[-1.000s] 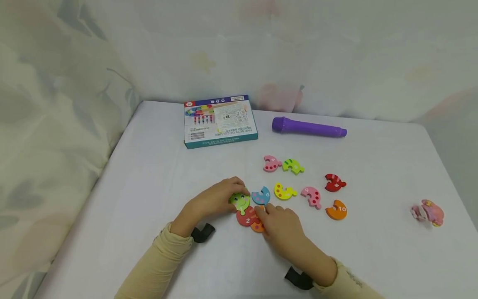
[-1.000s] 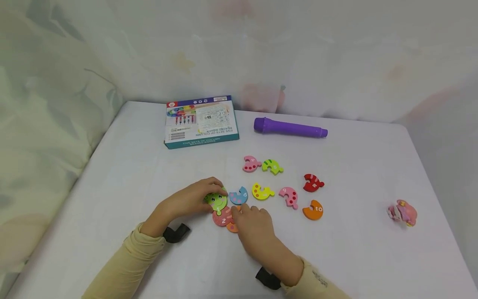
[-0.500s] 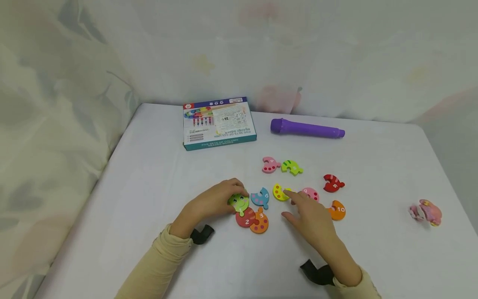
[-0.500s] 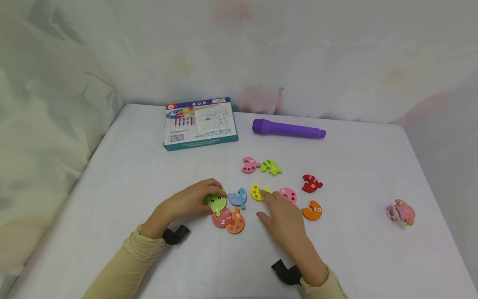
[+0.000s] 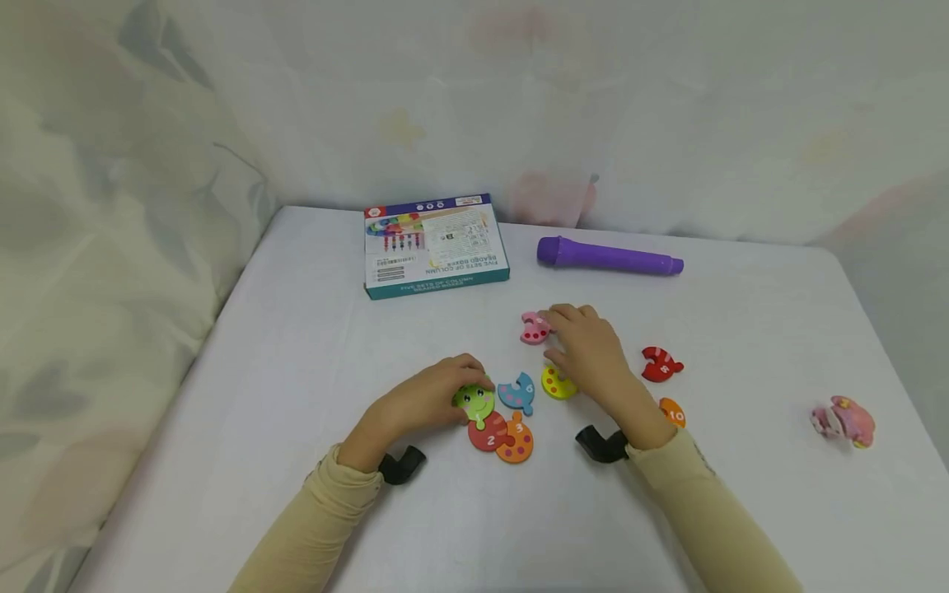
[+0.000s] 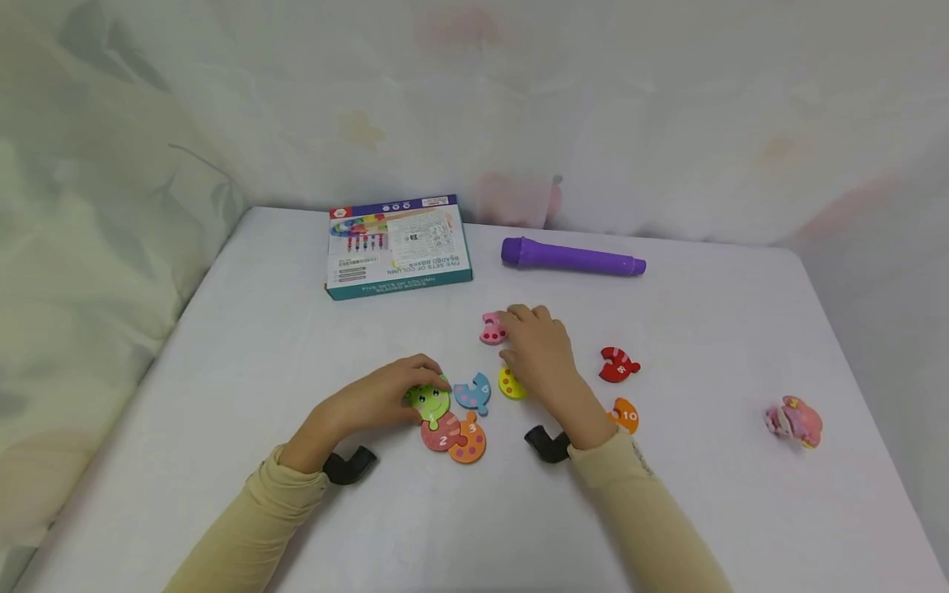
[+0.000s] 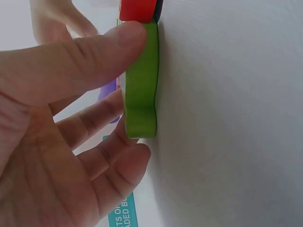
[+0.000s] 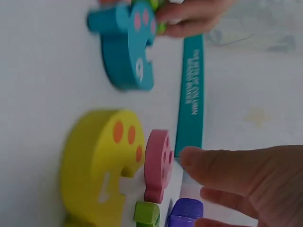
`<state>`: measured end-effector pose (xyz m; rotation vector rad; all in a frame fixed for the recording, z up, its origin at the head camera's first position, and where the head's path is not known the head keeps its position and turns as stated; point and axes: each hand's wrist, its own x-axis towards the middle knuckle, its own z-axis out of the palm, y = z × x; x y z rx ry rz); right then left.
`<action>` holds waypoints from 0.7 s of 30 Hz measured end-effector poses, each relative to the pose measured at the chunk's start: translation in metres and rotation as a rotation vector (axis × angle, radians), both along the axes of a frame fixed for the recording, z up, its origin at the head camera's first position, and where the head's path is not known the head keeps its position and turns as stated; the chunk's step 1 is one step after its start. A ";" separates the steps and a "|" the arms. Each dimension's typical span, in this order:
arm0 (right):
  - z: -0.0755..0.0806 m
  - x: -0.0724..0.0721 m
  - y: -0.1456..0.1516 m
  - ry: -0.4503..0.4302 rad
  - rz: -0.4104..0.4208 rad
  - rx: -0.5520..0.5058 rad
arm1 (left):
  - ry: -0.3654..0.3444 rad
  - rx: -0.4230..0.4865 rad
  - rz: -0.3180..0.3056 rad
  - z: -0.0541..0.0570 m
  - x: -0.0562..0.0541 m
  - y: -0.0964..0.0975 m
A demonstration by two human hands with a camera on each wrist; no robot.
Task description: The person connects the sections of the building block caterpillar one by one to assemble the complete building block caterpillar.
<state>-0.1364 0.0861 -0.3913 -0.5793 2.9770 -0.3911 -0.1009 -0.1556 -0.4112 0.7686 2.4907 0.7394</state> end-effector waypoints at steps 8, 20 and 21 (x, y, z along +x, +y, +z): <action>-0.013 -0.034 -0.019 -0.142 0.069 0.095 | 0.009 0.000 -0.007 -0.004 0.000 -0.001; 0.011 0.016 -0.002 -0.275 0.245 -0.358 | 0.011 0.001 -0.007 -0.002 0.000 0.000; 0.012 0.023 0.001 -0.324 0.282 -0.396 | 0.013 0.003 -0.009 -0.001 0.000 0.000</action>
